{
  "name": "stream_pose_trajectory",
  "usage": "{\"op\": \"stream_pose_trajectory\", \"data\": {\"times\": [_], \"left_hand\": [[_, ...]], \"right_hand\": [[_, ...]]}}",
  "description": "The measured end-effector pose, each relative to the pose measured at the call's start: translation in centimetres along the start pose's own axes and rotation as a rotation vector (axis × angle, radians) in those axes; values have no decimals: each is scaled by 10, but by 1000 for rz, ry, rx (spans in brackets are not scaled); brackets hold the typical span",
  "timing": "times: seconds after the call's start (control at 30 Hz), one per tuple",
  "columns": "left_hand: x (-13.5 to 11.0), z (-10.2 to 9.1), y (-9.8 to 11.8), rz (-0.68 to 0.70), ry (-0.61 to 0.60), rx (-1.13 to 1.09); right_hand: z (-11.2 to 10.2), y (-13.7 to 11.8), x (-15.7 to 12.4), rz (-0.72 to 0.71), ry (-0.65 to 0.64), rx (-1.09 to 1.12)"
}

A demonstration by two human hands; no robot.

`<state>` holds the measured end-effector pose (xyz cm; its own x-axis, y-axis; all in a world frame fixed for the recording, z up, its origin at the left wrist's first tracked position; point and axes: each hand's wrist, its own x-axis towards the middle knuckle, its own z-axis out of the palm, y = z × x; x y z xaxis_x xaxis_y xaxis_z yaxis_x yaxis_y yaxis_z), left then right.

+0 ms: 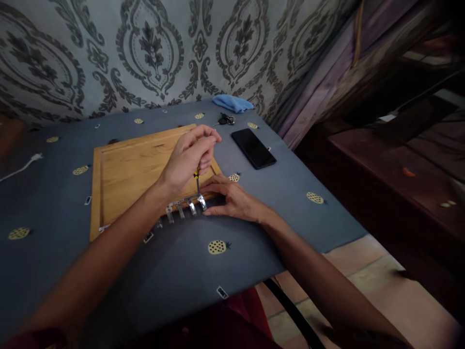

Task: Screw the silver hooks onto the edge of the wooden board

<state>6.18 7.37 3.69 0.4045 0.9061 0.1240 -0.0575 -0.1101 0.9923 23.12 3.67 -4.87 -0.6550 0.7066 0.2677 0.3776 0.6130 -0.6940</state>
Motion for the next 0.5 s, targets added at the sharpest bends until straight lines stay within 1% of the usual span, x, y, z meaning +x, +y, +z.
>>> {"op": "stream_pose_trajectory", "data": {"times": [0.07,0.13,0.2,0.23,0.33,0.5], "left_hand": [[-1,-7,1,101,12,228],[-4,-14,3,200,55,551],[-7,-21,8,224,95,831],[-9,-23,10,216,105,923],[-14,-25,17,188,105,1055],[-21,-20,23,196,119,1170]], "right_hand": [[0,0,0,0,-3,3],[-1,0,0,0,-4,7],[-1,0,0,-5,-5,6],[-1,0,0,-9,-3,4],[0,1,0,-12,-1,4],[0,2,0,-6,-4,16]]}}
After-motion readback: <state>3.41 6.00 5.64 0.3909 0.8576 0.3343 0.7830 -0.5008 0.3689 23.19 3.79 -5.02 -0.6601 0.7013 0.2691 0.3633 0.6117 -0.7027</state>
